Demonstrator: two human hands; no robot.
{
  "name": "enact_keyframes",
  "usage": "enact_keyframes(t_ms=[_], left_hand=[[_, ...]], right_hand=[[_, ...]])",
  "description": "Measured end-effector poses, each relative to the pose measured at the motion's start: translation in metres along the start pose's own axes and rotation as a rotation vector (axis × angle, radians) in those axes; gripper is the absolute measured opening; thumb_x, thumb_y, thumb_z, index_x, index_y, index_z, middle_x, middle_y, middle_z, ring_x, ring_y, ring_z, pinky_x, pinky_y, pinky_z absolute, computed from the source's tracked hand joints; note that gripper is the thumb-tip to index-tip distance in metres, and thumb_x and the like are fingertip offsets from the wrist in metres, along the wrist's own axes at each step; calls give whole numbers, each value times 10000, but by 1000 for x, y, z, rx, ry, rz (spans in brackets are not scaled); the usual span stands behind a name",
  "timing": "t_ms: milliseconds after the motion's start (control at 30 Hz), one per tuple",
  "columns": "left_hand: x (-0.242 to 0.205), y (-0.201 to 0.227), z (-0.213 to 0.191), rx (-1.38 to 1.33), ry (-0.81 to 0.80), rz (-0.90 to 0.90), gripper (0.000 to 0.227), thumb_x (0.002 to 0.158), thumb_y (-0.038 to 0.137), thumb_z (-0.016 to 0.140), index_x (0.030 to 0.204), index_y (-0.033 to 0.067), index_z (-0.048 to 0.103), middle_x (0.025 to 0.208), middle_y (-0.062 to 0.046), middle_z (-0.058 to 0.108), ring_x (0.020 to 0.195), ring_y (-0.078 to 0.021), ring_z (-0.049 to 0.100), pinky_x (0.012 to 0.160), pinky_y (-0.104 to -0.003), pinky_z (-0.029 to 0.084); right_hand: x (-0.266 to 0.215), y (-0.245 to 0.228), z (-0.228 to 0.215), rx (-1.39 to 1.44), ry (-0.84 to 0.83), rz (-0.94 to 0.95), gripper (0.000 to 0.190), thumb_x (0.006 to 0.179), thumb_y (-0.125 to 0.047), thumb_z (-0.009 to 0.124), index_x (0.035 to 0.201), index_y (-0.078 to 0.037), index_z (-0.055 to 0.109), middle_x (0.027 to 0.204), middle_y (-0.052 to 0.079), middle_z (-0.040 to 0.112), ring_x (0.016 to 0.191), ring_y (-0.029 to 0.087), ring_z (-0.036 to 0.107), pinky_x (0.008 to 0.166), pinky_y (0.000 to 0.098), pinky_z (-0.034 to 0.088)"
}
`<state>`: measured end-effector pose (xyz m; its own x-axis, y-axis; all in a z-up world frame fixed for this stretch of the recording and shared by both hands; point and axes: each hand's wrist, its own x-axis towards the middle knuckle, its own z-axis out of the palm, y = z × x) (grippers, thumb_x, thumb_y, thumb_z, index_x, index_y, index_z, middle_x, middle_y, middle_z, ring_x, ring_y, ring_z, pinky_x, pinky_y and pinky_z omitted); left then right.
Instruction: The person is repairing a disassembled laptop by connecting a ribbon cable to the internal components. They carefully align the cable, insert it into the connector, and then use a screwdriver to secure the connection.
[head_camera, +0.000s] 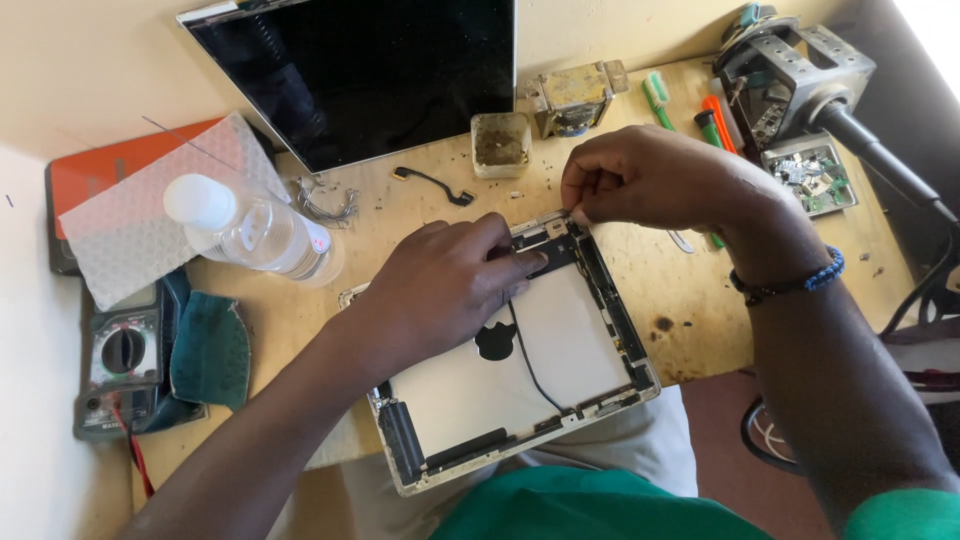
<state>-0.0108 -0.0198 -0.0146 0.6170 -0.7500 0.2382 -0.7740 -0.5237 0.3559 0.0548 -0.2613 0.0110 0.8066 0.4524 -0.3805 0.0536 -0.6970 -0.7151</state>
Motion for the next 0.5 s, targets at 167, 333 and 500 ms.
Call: enact_keyframes(t_ms=[167,333,500], left_hand=[[-1,0,2,10,-12,-5,246,975,271,533,1086,120,693,928,-88,550,732,-324,641,605,-432,511],[0,2,2,0,-16,-7,237,969,228,542,1108,113,695,923,-107,564,741,-321,662,621,-419,521],[1,1,16,57,79,-38,206,948,298,586,1043,146,688,919,-72,541,728,-315,657,613,-424,517]], right_hand=[[0,0,1,-65,-2,37,129,761,-116,738,889,-105,740,584,55,629,549,168,585,498,313,443],[1,-2,4,-107,-18,76,167,717,-171,786,864,-110,732,620,72,651,601,209,615,589,350,494],[0,-9,3,-189,-81,73,181,714,-181,775,879,-116,737,762,114,686,737,301,678,689,414,508]])
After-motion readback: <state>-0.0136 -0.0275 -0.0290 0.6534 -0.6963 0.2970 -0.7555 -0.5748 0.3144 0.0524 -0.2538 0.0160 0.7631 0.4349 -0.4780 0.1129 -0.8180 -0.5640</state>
